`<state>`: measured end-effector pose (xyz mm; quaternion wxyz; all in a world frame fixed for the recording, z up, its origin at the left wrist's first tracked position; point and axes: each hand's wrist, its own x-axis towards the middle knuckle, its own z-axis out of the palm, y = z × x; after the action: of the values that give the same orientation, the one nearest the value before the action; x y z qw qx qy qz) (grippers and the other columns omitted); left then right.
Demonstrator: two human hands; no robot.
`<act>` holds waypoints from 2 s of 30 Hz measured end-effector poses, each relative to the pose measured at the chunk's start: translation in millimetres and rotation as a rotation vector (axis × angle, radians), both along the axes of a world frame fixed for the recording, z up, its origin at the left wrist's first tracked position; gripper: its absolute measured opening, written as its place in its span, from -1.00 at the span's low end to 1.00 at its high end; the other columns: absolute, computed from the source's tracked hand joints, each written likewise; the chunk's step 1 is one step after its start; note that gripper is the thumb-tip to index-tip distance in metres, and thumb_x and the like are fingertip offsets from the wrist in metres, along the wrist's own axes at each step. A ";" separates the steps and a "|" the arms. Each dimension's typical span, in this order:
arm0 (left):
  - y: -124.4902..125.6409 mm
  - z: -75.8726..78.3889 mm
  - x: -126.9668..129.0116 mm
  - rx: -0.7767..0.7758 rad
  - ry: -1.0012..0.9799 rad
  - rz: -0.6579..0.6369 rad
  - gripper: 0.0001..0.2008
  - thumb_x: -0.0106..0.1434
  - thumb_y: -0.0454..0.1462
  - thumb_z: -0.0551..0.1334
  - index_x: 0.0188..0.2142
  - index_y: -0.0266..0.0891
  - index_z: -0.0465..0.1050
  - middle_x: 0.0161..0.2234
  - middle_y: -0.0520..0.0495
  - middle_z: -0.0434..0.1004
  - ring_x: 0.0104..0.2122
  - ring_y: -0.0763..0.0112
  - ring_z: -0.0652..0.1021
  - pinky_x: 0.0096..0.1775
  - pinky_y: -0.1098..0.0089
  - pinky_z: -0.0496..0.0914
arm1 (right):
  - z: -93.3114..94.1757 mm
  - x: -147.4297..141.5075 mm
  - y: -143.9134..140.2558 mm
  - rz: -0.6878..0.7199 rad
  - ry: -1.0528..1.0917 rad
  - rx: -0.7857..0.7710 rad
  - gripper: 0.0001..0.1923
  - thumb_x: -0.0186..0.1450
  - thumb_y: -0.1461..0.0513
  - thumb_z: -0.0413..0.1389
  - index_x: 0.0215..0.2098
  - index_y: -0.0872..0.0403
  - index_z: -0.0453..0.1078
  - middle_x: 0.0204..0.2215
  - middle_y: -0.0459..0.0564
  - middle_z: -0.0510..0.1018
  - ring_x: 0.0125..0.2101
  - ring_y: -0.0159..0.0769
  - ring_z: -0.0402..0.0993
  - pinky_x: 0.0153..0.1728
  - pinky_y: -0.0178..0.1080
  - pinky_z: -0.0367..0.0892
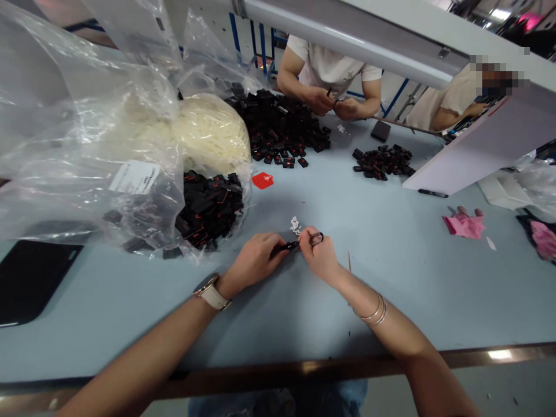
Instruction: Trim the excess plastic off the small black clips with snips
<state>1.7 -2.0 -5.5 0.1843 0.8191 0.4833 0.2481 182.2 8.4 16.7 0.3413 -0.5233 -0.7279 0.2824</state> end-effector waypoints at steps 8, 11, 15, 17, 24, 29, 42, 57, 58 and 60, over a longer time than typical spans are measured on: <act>0.7 -2.2 -0.2 0.013 -0.010 -0.010 -0.91 0.25 -0.24 0.18 -0.36 -0.20 0.35 -0.41 -0.05 0.51 -0.39 0.32 0.49 -0.32 0.33 0.34 | -4.3 -1.8 -5.8 0.024 -0.030 0.045 -0.76 0.32 0.13 -0.14 -0.44 0.03 0.24 -0.67 -0.14 0.34 -0.66 -0.43 0.21 -0.57 -0.36 0.11; 0.7 -1.5 0.4 0.011 -0.002 -0.014 -0.92 0.25 -0.25 0.18 -0.36 -0.21 0.35 -0.42 -0.05 0.50 -0.40 0.32 0.48 -0.32 0.33 0.33 | -13.5 1.0 -7.8 0.007 0.114 0.041 -0.74 0.33 0.11 -0.15 -0.44 0.03 0.23 -0.71 -0.18 0.27 -0.70 -0.44 0.16 -0.60 -0.35 0.10; 0.8 -0.3 0.8 0.007 -0.002 -0.017 -0.94 0.25 -0.26 0.17 -0.36 -0.19 0.34 -0.41 -0.04 0.49 -0.40 0.33 0.49 -0.33 0.34 0.32 | -24.0 3.4 -9.9 -0.014 0.282 0.005 -0.68 0.35 0.06 -0.18 -0.41 0.05 0.24 -0.72 -0.19 0.24 -0.73 -0.44 0.17 -0.64 -0.35 0.11; 0.8 0.0 1.0 0.003 -0.002 -0.016 -0.93 0.25 -0.26 0.17 -0.36 -0.19 0.34 -0.40 -0.04 0.50 -0.40 0.32 0.49 -0.32 0.33 0.32 | -25.6 3.5 -10.5 -0.002 0.282 -0.008 -0.67 0.35 0.04 -0.16 -0.41 0.06 0.25 -0.71 -0.18 0.26 -0.72 -0.44 0.19 -0.64 -0.35 0.12; 0.3 -0.2 0.5 -0.005 0.021 -0.005 -0.91 0.25 -0.24 0.18 -0.35 -0.22 0.35 -0.41 -0.05 0.49 -0.40 0.32 0.48 -0.32 0.33 0.31 | -14.4 -0.3 -6.8 0.057 0.186 0.007 -0.71 0.35 0.09 -0.14 -0.43 0.05 0.25 -0.67 -0.18 0.28 -0.66 -0.46 0.19 -0.56 -0.37 0.14; 0.9 -3.3 0.1 0.023 0.019 -0.004 -0.90 0.26 -0.23 0.17 -0.36 -0.21 0.35 -0.41 -0.04 0.49 -0.41 0.34 0.47 -0.33 0.35 0.31 | -12.4 -1.2 -4.0 0.050 0.128 0.023 -0.74 0.33 0.13 -0.12 -0.44 0.05 0.25 -0.64 -0.17 0.32 -0.63 -0.46 0.20 -0.53 -0.38 0.15; 0.9 -3.4 -0.4 0.019 0.016 -0.010 -0.91 0.26 -0.24 0.17 -0.35 -0.22 0.35 -0.42 -0.05 0.49 -0.41 0.33 0.47 -0.34 0.34 0.31 | -12.7 0.7 -5.5 0.072 0.193 0.026 -0.75 0.31 0.13 -0.10 -0.46 0.04 0.25 -0.68 -0.19 0.27 -0.67 -0.46 0.20 -0.58 -0.37 0.14; 0.2 -0.6 0.2 -0.005 0.020 -0.006 -0.93 0.24 -0.26 0.20 -0.35 -0.21 0.36 -0.41 -0.03 0.49 -0.41 0.34 0.47 -0.33 0.34 0.31 | -18.6 5.2 -4.2 0.019 0.350 0.029 -0.61 0.35 -0.02 -0.12 -0.45 0.05 0.29 -0.66 -0.14 0.33 -0.67 -0.44 0.23 -0.61 -0.35 0.16; 0.2 -0.2 0.2 -0.005 0.021 -0.005 -0.93 0.24 -0.26 0.20 -0.35 -0.21 0.36 -0.41 -0.03 0.49 -0.41 0.34 0.47 -0.34 0.35 0.31 | -17.5 4.8 -3.7 0.050 0.328 0.010 -0.61 0.34 -0.02 -0.11 -0.45 0.05 0.29 -0.67 -0.15 0.32 -0.68 -0.45 0.22 -0.62 -0.36 0.15; 0.2 0.1 0.2 -0.004 0.020 -0.003 -0.93 0.24 -0.26 0.19 -0.35 -0.20 0.35 -0.41 -0.03 0.49 -0.41 0.35 0.47 -0.33 0.35 0.31 | -15.4 4.2 -2.0 0.059 0.326 -0.032 -0.59 0.33 -0.05 -0.11 -0.47 0.04 0.28 -0.71 -0.18 0.27 -0.70 -0.46 0.18 -0.64 -0.36 0.12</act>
<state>1.9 -1.7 -5.3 0.1814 0.8219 0.4843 0.2389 186.4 6.4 1.2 0.4381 -0.4544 -0.6734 0.3849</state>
